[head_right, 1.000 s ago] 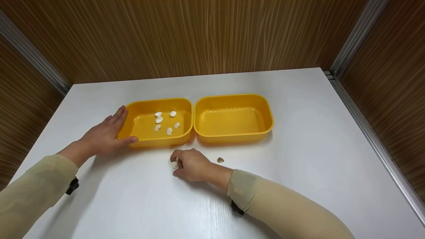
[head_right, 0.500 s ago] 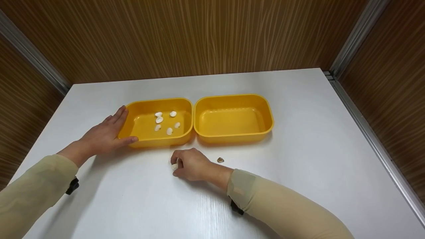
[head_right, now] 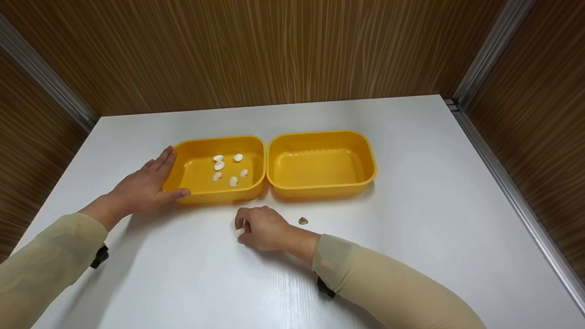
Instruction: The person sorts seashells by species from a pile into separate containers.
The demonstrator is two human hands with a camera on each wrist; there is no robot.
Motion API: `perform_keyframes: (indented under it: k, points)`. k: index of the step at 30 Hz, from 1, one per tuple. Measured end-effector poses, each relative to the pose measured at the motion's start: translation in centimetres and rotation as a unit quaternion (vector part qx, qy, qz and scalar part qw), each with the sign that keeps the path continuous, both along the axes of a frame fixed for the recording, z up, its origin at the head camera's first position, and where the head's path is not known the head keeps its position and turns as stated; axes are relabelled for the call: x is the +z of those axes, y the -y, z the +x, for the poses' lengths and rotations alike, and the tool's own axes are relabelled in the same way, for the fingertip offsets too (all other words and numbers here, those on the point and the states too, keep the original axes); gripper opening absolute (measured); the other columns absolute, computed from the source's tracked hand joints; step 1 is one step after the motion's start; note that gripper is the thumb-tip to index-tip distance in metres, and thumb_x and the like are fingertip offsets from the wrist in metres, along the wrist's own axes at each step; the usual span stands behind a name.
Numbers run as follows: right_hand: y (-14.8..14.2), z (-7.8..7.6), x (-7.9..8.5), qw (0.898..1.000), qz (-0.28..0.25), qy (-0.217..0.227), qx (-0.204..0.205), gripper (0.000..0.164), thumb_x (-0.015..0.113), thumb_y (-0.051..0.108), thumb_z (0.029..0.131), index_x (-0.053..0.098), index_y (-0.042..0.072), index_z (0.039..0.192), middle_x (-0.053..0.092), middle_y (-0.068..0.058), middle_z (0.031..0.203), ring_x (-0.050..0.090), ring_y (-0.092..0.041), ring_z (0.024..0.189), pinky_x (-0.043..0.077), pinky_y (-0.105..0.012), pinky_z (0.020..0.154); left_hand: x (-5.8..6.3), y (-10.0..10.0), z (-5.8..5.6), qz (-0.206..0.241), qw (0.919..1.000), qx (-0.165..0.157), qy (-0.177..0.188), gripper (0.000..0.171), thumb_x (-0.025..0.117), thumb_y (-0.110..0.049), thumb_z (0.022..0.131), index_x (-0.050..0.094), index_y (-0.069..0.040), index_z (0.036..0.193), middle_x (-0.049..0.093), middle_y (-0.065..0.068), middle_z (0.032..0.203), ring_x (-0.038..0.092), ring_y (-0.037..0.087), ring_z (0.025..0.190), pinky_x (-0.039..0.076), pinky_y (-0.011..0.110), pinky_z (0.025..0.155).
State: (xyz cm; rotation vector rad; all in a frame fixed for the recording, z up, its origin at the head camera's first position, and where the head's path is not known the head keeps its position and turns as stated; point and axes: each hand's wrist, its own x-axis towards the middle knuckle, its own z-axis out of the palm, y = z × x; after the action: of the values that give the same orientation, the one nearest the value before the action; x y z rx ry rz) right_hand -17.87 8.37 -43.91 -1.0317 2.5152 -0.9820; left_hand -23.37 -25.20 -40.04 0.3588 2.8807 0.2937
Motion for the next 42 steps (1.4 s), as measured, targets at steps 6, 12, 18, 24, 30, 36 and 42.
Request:
perform_keyframes:
  k: [6,12,18,24,30,36,42]
  points:
    - [0.07,0.08,-0.1,1.0,-0.004,-0.002,0.006,0.016,0.08,0.006,0.091,0.069,0.01,0.103,0.056,0.01,0.076,0.051,-0.008,0.073,0.046,-0.028,0.074,-0.06,0.0,0.03,0.0,1.0,0.001,-0.003,0.128,0.039,-0.094,0.087,-0.003,-0.006,0.17,-0.007,0.012,0.178,0.014,0.048,0.16,0.015,0.06,0.128]
    - [0.02,0.18,-0.07,1.0,-0.015,-0.003,0.009,0.016,0.078,0.003,0.09,0.069,0.01,0.102,0.056,0.009,0.075,0.051,-0.007,0.073,0.046,-0.027,0.074,0.09,0.06,0.16,0.005,0.9999,-0.01,-0.01,0.128,0.039,-0.094,0.088,-0.001,-0.004,0.17,-0.006,0.012,0.178,0.012,0.043,0.161,0.011,0.055,0.13]
    - [0.18,0.32,-0.08,1.0,-0.022,-0.007,0.005,0.017,0.079,0.003,0.09,0.07,0.011,0.1,0.059,0.005,0.081,0.053,-0.011,0.079,0.047,-0.027,0.076,0.16,0.13,0.16,0.002,0.9999,-0.01,-0.009,0.127,0.039,-0.094,0.088,-0.002,-0.004,0.169,-0.007,0.013,0.178,0.012,0.042,0.162,0.01,0.054,0.13]
    - [0.09,0.32,0.0,0.999,-0.031,-0.026,0.019,0.016,0.078,0.001,0.09,0.069,0.009,0.101,0.065,-0.004,0.09,0.058,-0.018,0.084,0.05,-0.029,0.078,0.01,0.22,0.06,-0.003,1.0,-0.008,0.002,0.128,0.037,-0.095,0.087,-0.005,-0.006,0.169,-0.01,0.011,0.178,0.011,0.042,0.162,0.01,0.055,0.13]
    - [-0.07,-0.07,0.17,0.999,-0.019,-0.011,0.036,0.016,0.079,0.002,0.091,0.069,0.011,0.1,0.061,0.003,0.082,0.056,-0.013,0.079,0.049,-0.028,0.075,-0.27,0.34,-0.29,-0.003,0.9998,-0.018,0.0,0.128,0.037,-0.094,0.088,-0.006,-0.005,0.169,-0.01,0.013,0.178,0.012,0.044,0.161,0.012,0.056,0.13]
    - [-0.32,-0.02,0.31,0.999,-0.003,-0.001,0.037,0.017,0.08,0.007,0.092,0.067,0.013,0.101,0.055,0.01,0.078,0.05,-0.007,0.073,0.045,-0.026,0.071,-0.21,0.34,-0.25,-0.002,0.9998,-0.02,-0.006,0.127,0.038,-0.093,0.089,-0.004,-0.004,0.169,-0.008,0.013,0.178,0.014,0.046,0.16,0.015,0.057,0.129]
    - [-0.49,-0.02,0.48,0.999,-0.004,-0.01,0.042,0.016,0.078,0.006,0.092,0.069,0.011,0.104,0.057,0.01,0.078,0.051,-0.007,0.074,0.046,-0.025,0.072,0.1,0.18,0.02,-0.003,0.9997,-0.02,-0.013,0.128,0.038,-0.093,0.089,-0.001,-0.001,0.168,-0.006,0.016,0.178,0.013,0.046,0.16,0.013,0.057,0.129]
